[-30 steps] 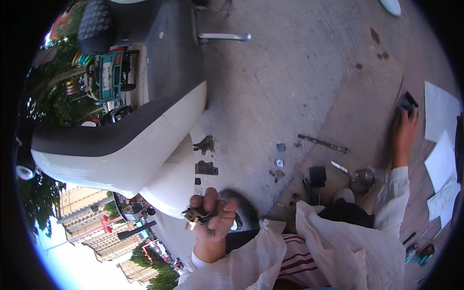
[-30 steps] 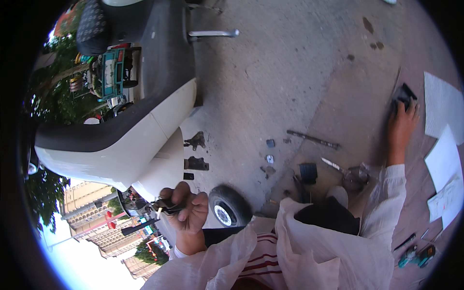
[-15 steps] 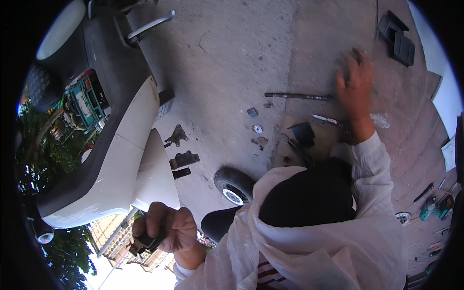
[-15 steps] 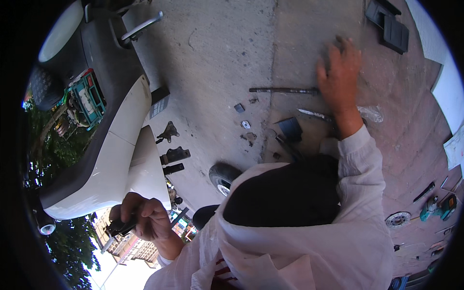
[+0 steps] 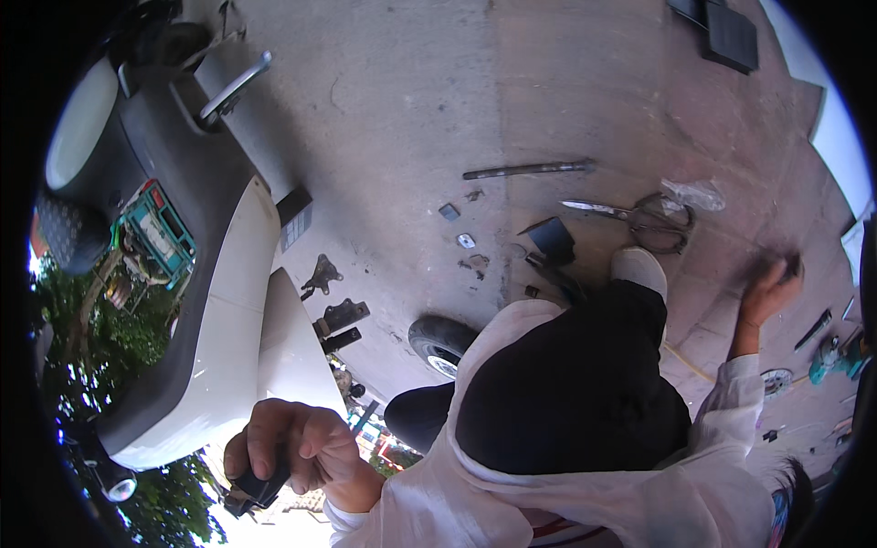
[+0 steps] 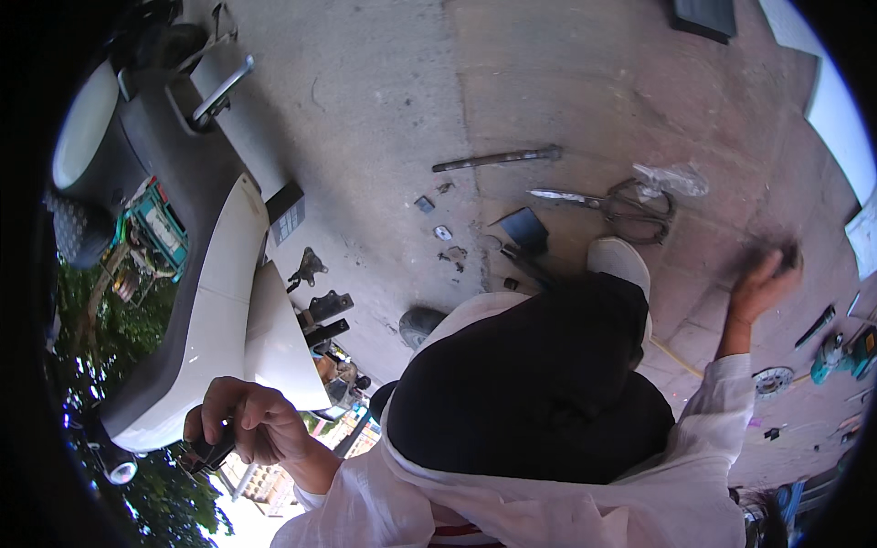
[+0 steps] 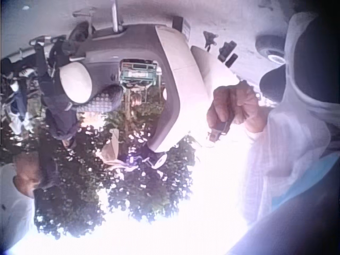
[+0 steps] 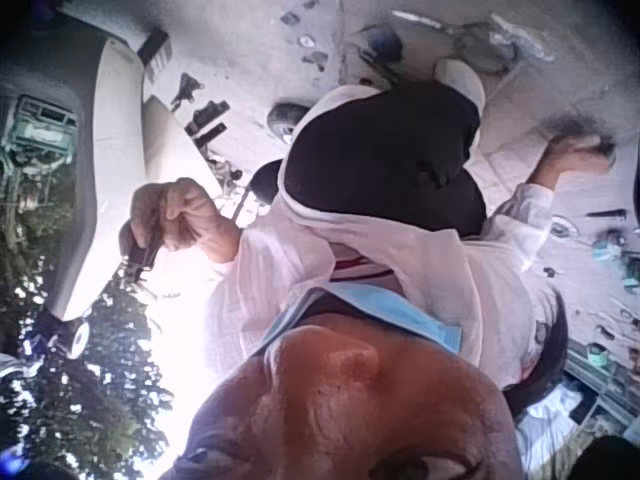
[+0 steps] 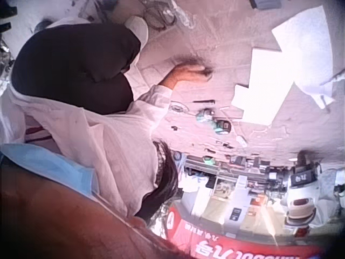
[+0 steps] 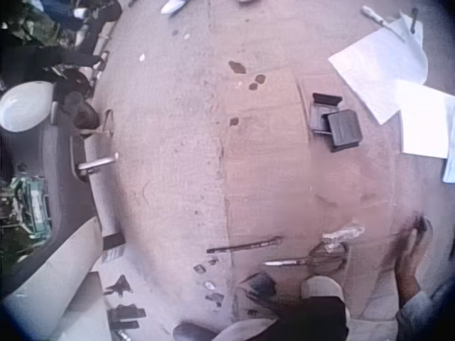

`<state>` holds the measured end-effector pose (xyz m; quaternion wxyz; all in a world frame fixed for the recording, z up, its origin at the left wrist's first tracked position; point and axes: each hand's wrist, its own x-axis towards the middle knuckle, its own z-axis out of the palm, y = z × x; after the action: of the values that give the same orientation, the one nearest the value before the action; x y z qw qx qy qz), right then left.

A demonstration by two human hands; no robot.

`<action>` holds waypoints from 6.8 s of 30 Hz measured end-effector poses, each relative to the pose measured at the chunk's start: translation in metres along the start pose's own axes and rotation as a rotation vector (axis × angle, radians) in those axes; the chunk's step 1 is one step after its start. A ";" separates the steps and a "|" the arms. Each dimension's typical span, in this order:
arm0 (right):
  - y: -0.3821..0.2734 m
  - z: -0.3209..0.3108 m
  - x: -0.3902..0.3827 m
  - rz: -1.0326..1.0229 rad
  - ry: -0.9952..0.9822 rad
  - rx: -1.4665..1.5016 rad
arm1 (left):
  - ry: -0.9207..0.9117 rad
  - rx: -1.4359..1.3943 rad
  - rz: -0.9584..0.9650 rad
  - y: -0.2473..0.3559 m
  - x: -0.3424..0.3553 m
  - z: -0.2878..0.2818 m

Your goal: The person sits on the ground and assembles small metal and plastic components of a scooter, using a screwdriver to tighten screws and fit parts together. They handle multiple small pieces, align them, and secure them with fasteners.

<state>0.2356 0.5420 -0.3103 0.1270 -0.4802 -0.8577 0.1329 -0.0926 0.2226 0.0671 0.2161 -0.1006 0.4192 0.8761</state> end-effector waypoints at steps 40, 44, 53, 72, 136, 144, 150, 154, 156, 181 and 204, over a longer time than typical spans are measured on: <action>0.101 -0.010 -0.019 0.459 0.171 -0.482 | 0.036 0.004 0.009 -0.069 0.047 0.079; 0.114 -0.008 -0.024 0.438 0.179 -0.539 | -0.003 -0.018 0.030 -0.054 0.044 0.069; 0.134 -0.008 -0.043 0.466 0.161 -0.582 | -0.130 0.080 -0.036 -0.039 0.039 0.051; 0.145 -0.007 -0.055 0.152 0.034 -0.933 | -0.231 0.033 0.006 -0.013 0.025 0.031; -0.043 -0.054 -0.021 0.717 -0.364 -0.098 | -0.042 -0.380 0.325 0.052 -0.096 -0.042; -0.045 -0.043 -0.025 0.657 -0.351 -0.139 | -0.170 -0.363 0.325 0.052 -0.104 -0.084; -0.037 -0.031 -0.021 0.429 -0.243 -0.140 | -0.097 -0.388 0.318 0.048 -0.110 -0.106; -0.123 -0.039 -0.005 -0.236 -0.298 0.169 | -0.063 -0.374 0.334 0.051 -0.121 -0.107; -0.156 -0.028 -0.006 -0.507 -0.459 0.269 | -0.057 -0.388 0.313 0.051 -0.122 -0.106; -0.060 -0.066 0.082 -0.209 -0.331 -0.244 | 0.048 -0.340 0.352 0.039 -0.118 -0.107; -0.216 0.039 0.007 -0.652 -0.416 0.397 | -0.089 -0.309 0.310 0.033 -0.115 -0.120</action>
<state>0.0476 0.4354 -0.2701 0.0765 -0.1136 -0.9297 0.3420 -0.0066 0.0767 0.0555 0.0791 -0.0283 0.2806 0.9562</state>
